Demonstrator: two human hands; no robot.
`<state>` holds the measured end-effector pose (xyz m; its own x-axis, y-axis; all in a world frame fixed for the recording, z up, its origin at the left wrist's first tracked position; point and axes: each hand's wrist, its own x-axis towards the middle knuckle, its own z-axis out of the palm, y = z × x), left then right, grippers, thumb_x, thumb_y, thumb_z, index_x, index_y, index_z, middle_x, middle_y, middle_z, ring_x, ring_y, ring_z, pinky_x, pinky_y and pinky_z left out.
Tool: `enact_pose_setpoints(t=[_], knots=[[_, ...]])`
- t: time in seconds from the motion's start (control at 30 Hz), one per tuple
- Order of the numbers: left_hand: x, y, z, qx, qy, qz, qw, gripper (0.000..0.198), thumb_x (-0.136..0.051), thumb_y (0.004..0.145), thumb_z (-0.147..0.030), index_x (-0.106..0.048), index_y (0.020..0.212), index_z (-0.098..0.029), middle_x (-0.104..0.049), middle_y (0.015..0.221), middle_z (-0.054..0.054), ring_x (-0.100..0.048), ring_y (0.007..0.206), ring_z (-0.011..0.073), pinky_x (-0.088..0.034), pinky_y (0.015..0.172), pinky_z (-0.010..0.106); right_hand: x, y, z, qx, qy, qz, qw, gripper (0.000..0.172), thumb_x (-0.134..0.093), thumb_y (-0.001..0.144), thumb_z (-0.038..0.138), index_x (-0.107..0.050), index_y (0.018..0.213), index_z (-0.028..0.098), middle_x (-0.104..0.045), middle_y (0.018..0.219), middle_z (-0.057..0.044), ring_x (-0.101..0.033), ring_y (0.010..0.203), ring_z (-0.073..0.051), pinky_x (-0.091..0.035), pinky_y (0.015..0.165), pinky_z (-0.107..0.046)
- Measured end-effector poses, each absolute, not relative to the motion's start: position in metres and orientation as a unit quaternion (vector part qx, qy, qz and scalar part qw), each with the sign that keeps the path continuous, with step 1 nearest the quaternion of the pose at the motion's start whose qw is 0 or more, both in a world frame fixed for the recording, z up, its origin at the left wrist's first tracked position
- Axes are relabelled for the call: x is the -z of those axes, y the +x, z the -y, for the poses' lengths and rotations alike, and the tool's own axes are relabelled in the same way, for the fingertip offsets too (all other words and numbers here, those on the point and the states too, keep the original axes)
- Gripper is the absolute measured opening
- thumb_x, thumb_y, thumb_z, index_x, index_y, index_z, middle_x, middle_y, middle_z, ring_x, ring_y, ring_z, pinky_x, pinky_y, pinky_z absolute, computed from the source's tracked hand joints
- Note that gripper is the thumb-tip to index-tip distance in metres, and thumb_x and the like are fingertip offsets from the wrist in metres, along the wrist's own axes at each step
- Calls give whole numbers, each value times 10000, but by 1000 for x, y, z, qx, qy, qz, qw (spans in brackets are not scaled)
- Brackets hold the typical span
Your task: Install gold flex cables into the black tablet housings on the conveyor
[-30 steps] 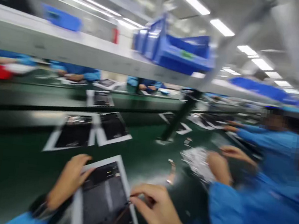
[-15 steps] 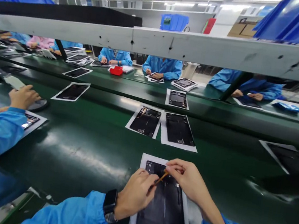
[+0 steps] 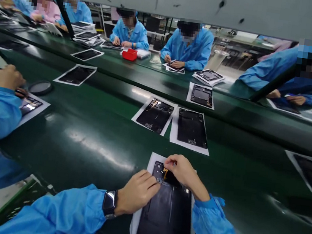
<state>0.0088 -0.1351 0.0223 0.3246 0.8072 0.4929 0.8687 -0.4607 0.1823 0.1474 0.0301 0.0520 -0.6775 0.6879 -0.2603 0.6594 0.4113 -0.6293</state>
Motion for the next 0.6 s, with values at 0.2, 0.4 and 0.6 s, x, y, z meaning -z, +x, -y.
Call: enact_pose_setpoints(t=[0.2, 0.4, 0.6], knots=[[-22, 12, 139, 262, -809, 523, 59, 153, -457, 944, -92, -590, 1012, -126, -595, 855, 51, -539, 766, 172, -423, 735, 332, -50, 129, -27, -390, -392, 833, -21, 54, -668, 759, 158, -698, 724, 187, -583, 628, 32, -511, 591, -115, -331, 560, -227], [-19, 15, 141, 269, -808, 523, 42, 151, -482, 932, -94, -592, 1033, -118, -593, 832, 37, -535, 742, 163, -430, 728, 336, -52, 121, -34, -342, -425, 833, -93, 100, -739, 755, 200, -641, 737, 196, -602, 670, 39, -542, 618, -105, -329, 551, -215], [-25, 15, 141, 301, -787, 538, 30, 148, -444, 952, -98, -582, 995, -129, -594, 787, 23, -551, 699, 140, -421, 660, 307, -59, 114, -35, -270, -464, 832, -141, 228, -807, 715, 295, -597, 700, 210, -640, 734, 8, -593, 693, -158, -314, 564, -255]])
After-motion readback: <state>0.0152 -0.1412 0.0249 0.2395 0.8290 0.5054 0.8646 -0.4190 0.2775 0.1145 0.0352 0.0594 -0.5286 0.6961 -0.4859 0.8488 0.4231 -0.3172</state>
